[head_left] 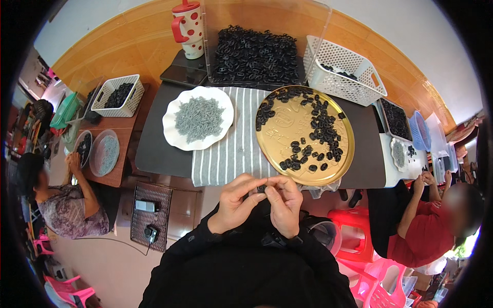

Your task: The person picks up a black plastic piece from a tray and a small grey pin from a cloth, then inserts the pin into the plastic piece. After pressing the pin into place, the person sets the assembled component down on the cloth and repeats the process.

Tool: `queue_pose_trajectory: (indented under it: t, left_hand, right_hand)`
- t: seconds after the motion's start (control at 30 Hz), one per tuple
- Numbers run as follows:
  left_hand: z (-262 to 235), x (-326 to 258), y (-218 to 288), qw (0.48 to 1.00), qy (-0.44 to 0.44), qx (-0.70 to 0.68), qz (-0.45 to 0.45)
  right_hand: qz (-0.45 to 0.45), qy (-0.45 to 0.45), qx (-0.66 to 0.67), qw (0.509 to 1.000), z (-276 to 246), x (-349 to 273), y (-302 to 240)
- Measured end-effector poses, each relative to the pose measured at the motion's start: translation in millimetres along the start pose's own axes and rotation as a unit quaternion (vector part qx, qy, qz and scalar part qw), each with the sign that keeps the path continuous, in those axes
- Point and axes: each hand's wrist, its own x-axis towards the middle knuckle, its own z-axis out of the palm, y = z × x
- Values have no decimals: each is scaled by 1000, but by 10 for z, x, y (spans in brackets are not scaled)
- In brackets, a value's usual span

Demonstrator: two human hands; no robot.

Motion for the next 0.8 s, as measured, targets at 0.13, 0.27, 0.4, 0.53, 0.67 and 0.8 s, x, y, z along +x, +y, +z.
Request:
queue_pose_trajectory:
  t: [0.13,0.27,0.4,0.53,0.67,0.8]
  left_hand:
    - [-63,-3,33,998,-60,22,-16]
    - [-56,11,92,996,-36,-44,-68]
    - [-186,22,-94,997,-55,6,-54]
    - [-157,27,-28,996,-49,-4,-69]
    - [-238,36,-18,996,-62,16,-66]
    - [-292,70,-8,997,-42,33,-51]
  right_hand:
    - [50,-49,-25,997,-101,111,-238]
    - [177,-182,-183,950,-381,416,-626]
    - [85,-93,-245,961,-628,1210,-1112]
    - [-81,95,-162,979,-830,2329,-1737]
    - [41,17,-287,957,-1033,2391,-1435]
    - [39,-238,-513,824,-941,2015,-880]
